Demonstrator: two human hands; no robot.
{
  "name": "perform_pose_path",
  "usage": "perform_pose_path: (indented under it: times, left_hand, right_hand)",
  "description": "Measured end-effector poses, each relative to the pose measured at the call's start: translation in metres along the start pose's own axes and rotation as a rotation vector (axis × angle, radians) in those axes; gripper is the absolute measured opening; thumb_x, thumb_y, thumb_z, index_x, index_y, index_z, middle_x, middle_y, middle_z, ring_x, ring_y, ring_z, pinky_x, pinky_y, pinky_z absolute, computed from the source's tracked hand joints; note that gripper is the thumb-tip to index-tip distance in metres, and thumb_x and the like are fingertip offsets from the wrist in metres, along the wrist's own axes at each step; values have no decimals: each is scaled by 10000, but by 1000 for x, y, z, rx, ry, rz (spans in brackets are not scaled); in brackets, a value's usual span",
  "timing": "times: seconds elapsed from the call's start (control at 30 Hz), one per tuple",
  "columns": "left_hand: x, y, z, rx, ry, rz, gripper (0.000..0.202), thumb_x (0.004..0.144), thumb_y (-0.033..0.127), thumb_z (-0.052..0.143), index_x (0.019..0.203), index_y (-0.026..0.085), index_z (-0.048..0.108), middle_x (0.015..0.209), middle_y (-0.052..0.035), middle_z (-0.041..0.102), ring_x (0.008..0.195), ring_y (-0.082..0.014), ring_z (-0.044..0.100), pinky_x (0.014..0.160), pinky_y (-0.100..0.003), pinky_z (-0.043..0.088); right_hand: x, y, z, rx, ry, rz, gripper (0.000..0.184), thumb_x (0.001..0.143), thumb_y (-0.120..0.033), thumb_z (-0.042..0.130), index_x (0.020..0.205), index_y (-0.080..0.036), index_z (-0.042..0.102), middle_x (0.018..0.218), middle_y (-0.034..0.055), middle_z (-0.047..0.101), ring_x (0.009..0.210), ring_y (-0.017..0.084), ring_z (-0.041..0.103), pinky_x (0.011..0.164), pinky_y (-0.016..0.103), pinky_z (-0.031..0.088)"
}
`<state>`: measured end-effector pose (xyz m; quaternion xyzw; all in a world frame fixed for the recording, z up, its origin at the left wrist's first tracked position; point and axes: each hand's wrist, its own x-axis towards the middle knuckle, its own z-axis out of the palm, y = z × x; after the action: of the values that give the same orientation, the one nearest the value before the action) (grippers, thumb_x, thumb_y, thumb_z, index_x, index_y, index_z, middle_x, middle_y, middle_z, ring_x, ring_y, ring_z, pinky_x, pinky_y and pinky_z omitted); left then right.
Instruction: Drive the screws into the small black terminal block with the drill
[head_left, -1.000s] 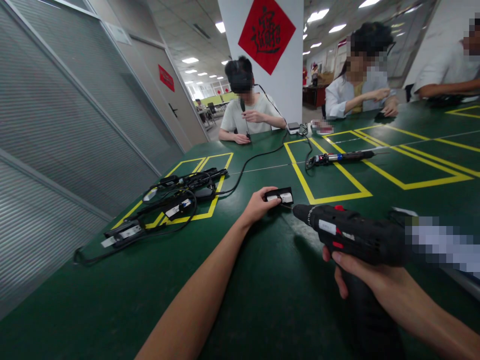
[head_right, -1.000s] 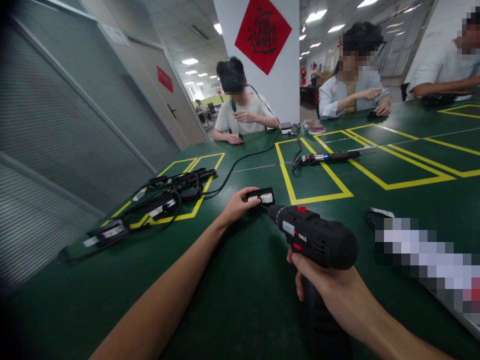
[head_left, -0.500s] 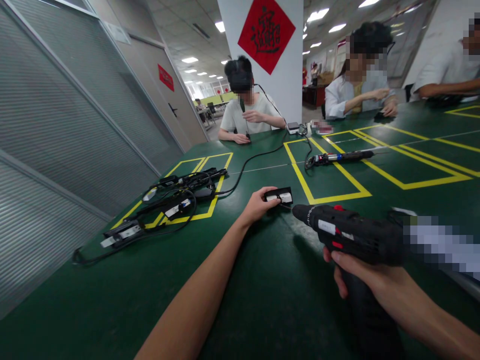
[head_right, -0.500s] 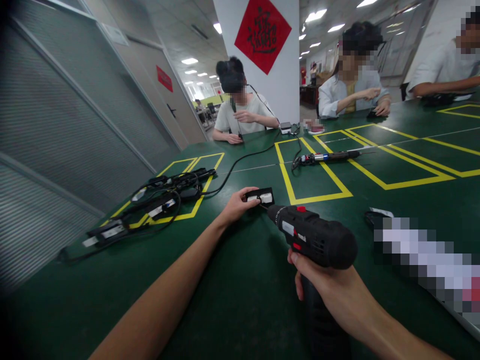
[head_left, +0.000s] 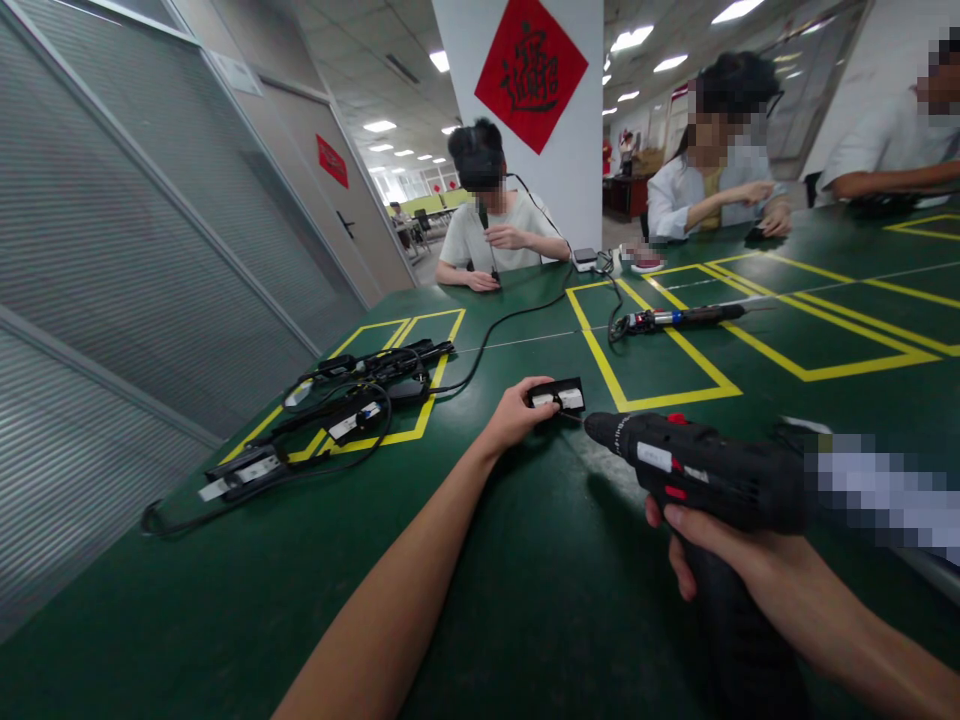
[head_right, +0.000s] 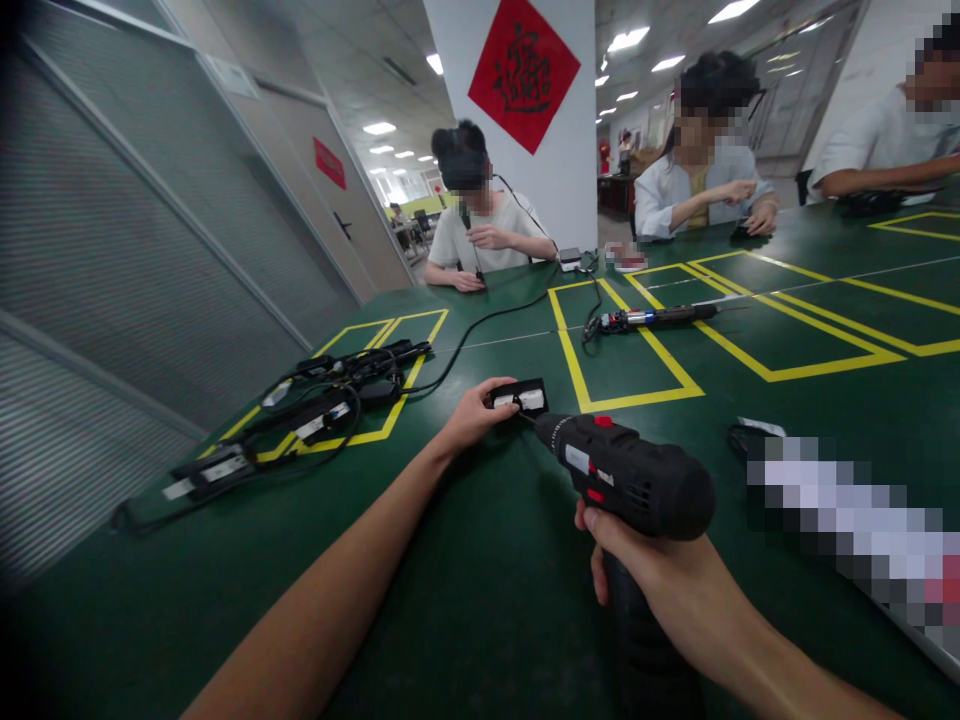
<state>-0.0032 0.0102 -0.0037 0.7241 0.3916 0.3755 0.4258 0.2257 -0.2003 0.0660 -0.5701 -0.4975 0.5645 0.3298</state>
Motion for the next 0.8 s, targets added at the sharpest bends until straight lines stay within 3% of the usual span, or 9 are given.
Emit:
perform_pose_path:
  times: [0.3, 0.8]
  left_hand:
    - [1, -2, 0, 23, 6, 4, 534, 683, 277, 668, 1173, 134, 513, 1041, -94, 624, 871, -174, 606, 765, -276, 480]
    - [0, 4, 0, -5, -9, -6, 529, 682, 246, 659, 1172, 127, 502, 1039, -90, 619, 864, -157, 596, 756, -255, 471]
  right_hand:
    - [2, 2, -1, -20, 16, 31, 415, 821, -541, 467, 876, -172, 650, 597, 18, 621, 628, 189, 565, 666, 322, 385]
    - [4, 1, -1, 11, 8, -1, 337, 846, -497, 453, 885, -200, 608, 580, -2, 624, 600, 173, 566, 625, 304, 387]
